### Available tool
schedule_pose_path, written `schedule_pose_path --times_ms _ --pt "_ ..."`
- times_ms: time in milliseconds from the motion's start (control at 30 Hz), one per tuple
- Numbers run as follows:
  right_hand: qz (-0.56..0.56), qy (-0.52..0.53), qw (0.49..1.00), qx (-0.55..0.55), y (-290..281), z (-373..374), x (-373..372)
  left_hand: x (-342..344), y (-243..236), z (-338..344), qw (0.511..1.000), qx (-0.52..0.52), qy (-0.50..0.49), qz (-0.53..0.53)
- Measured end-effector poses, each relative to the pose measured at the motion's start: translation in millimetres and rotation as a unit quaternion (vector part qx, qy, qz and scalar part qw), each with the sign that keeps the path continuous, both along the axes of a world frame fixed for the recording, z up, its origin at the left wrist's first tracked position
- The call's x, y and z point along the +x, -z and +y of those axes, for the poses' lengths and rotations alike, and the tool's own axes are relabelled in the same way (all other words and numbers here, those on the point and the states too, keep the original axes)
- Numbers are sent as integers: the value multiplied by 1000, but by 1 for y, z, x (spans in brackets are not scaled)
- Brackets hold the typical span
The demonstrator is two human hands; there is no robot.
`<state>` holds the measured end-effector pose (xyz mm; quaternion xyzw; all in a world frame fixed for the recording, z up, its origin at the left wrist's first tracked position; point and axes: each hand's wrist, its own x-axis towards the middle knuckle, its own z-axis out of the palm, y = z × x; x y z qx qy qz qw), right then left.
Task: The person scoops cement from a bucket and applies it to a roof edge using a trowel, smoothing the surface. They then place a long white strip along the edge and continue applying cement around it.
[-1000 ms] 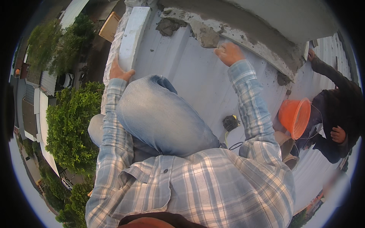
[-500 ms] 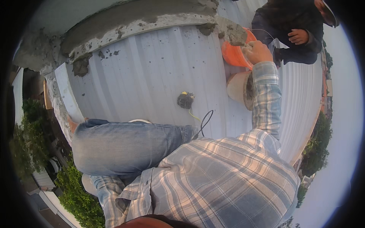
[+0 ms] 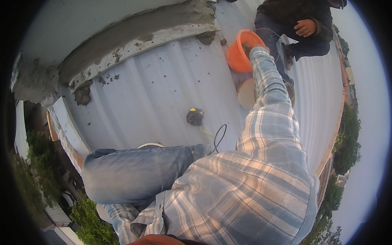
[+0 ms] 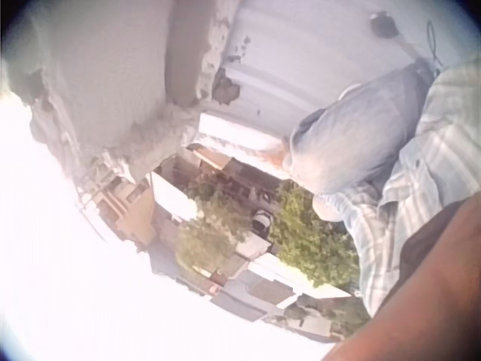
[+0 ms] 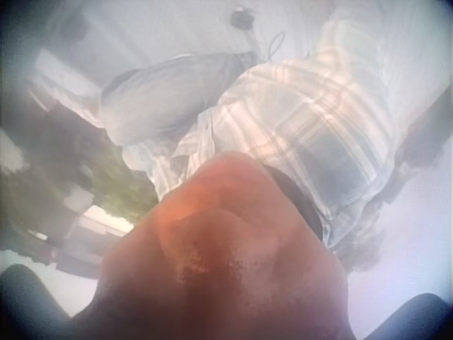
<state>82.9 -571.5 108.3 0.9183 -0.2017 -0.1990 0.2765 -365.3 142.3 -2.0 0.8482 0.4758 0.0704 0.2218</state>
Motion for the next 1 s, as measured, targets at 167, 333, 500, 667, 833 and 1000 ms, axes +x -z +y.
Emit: schedule_pose_path --times_ms 167,333,500,667,833,1000 --pt "-50 16 992 118 -2 -42 -22 -1 0 16 1000 -1 1 2" --pt "-143 136 908 370 -46 -36 -53 -13 -2 20 1000 5 -17 -1" --pt "-198 61 876 435 -70 -32 -76 -13 2 19 1000 0 -18 -11" --pt "-172 -84 836 514 -84 43 -115 -1 -28 7 999 37 6 -33" --pt "-18 -140 748 649 -54 208 -124 -14 -21 12 999 16 -14 -34" --pt "157 -252 691 659 -20 401 -138 -19 -25 8 1000 2 -18 -19"
